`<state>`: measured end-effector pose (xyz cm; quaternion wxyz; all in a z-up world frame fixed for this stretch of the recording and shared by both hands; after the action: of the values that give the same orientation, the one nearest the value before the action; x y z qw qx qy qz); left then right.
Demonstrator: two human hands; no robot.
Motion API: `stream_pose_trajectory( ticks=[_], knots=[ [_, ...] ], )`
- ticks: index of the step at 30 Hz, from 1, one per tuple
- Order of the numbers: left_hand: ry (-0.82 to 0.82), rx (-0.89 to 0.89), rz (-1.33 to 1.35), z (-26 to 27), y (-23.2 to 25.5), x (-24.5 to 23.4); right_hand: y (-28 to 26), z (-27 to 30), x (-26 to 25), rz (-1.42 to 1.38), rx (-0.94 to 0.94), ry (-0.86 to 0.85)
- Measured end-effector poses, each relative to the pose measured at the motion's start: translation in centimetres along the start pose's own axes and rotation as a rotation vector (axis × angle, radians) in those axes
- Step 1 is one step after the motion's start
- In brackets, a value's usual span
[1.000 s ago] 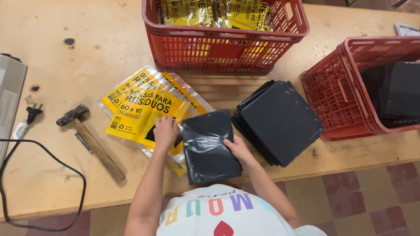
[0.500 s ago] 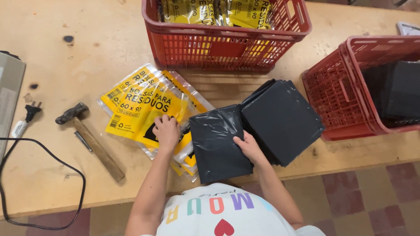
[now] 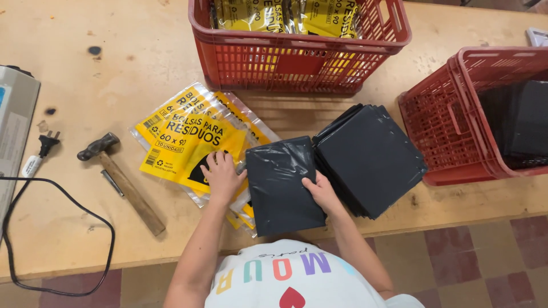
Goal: The person is packaging stacks of black plastic bags into yellow outer bags at a workbench.
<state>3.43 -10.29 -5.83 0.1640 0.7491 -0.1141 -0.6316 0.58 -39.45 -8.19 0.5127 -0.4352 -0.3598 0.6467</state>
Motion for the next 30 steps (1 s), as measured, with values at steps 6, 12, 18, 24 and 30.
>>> stream_pose_trajectory(
  ticks=[6, 12, 18, 24, 30],
  knots=[
    [0.169, 0.025, -0.039, -0.8, -1.2, 0.9, -1.4, 1.0, -0.6, 0.040, 0.004, 0.017],
    [0.181, 0.122, -0.067, -0.1, -0.5, 2.4, -1.9, 2.4, -0.5, -0.008, 0.002, 0.007],
    [0.102, 0.089, 0.001, 0.0, -0.2, 1.6, -2.3, 3.0, 0.1, 0.006, 0.017, -0.021],
    [0.026, -0.049, 0.088, -0.2, -0.3, 1.1, -3.0, 2.5, 0.3, 0.040, 0.000, -0.086],
    [-0.011, -0.078, 0.152, 0.8, 1.5, -0.5, -3.9, 1.2, 0.0, 0.067, -0.010, -0.151]
  ],
)
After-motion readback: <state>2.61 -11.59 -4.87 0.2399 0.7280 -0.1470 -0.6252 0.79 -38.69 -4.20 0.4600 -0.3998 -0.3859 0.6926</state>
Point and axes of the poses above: each hand's wrist, its own z-axis away from the middle knuckle, its own x-axis out of the palm, y = z × x, the point moved 10 cm from there along -z, towards the middle knuckle, and after that the axes turned 6 degrees about z, right-handed, at the moved point
